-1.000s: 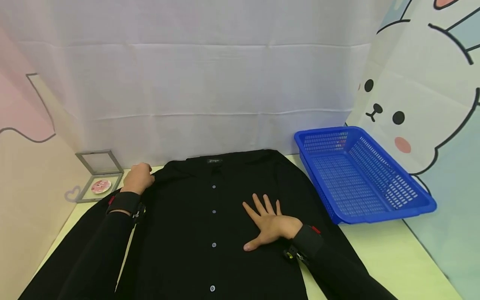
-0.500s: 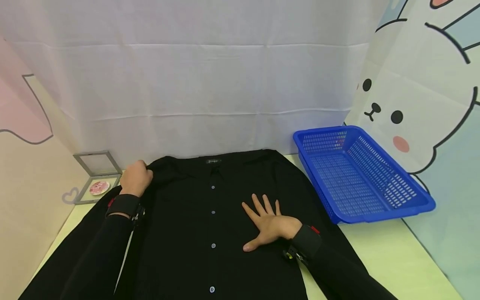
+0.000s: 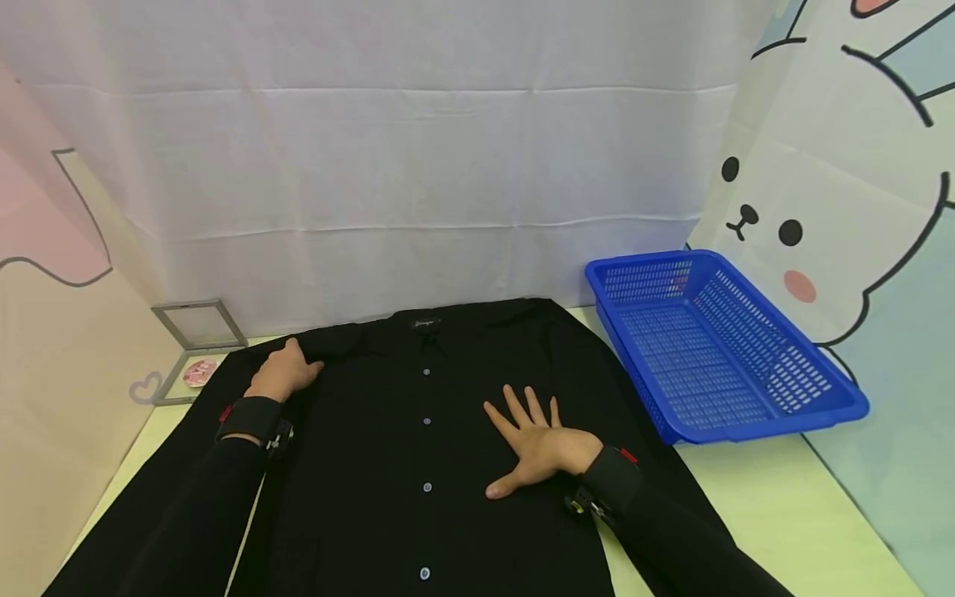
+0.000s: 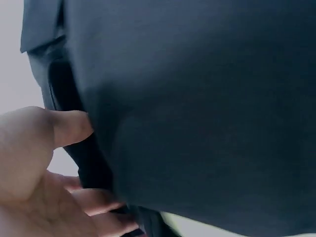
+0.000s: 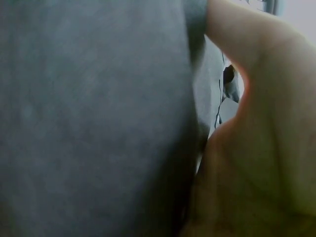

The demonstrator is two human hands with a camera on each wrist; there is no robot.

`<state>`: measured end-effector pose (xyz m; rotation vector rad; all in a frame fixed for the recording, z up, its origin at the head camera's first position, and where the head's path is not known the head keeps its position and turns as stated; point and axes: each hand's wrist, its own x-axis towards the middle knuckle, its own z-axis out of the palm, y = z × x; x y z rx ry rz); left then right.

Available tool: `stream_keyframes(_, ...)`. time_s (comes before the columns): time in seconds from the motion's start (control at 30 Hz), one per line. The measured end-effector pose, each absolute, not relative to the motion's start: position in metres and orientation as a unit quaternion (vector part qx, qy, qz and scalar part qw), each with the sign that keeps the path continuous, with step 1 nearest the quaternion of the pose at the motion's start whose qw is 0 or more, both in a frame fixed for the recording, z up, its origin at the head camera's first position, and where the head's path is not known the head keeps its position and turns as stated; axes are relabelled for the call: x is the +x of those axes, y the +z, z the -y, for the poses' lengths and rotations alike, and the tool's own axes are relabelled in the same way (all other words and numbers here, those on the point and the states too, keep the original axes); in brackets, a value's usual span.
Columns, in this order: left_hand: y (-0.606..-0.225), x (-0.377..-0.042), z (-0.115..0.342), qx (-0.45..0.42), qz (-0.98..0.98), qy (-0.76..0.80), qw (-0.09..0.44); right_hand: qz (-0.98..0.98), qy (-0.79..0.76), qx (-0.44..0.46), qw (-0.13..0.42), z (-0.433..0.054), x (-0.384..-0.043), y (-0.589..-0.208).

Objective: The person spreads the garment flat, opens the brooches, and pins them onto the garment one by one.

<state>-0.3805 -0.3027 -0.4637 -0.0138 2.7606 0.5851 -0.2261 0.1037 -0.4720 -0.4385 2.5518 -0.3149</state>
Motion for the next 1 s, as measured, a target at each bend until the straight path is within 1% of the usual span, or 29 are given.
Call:
stream_keyframes(0.07,-0.464,-0.367,0.297,-0.009,-0.967,0.186,0.173,-0.942,-0.120,-0.166,0.264,-0.103,-0.226,-0.472)
stream_keyframes(0.2,-0.464,-0.337,0.275,-0.003,-0.969,0.176,0.172,-0.940,-0.131,-0.174,0.263,-0.104,-0.227,-0.474)
stream_keyframes(0.4,-0.465,-0.283,0.239,0.065,-0.971,0.147,0.176,-0.938,-0.126,-0.168,0.276,-0.106,-0.229,-0.476)
stream_keyframes(0.5,-0.463,-0.257,0.228,0.083,-0.965,0.150,0.197,-0.939,-0.122,-0.165,0.276,-0.105,-0.230,-0.475)
stream_keyframes(0.63,-0.459,-0.228,0.223,0.069,-0.958,0.155,0.231,-0.942,-0.122,-0.171,0.262,-0.102,-0.226,-0.471)
stream_keyframes(0.77,-0.458,-0.202,0.219,0.053,-0.956,0.147,0.248,-0.949,-0.130,-0.172,0.229,-0.099,-0.207,-0.464)
stream_keyframes(0.83,-0.458,-0.190,0.215,0.052,-0.955,0.145,0.255,-0.949,-0.138,-0.172,0.227,-0.099,-0.192,-0.460)
stream_keyframes(1.0,-0.458,-0.170,0.203,0.053,-0.957,0.134,0.252,-0.927,-0.166,-0.183,0.281,-0.108,-0.160,-0.460)
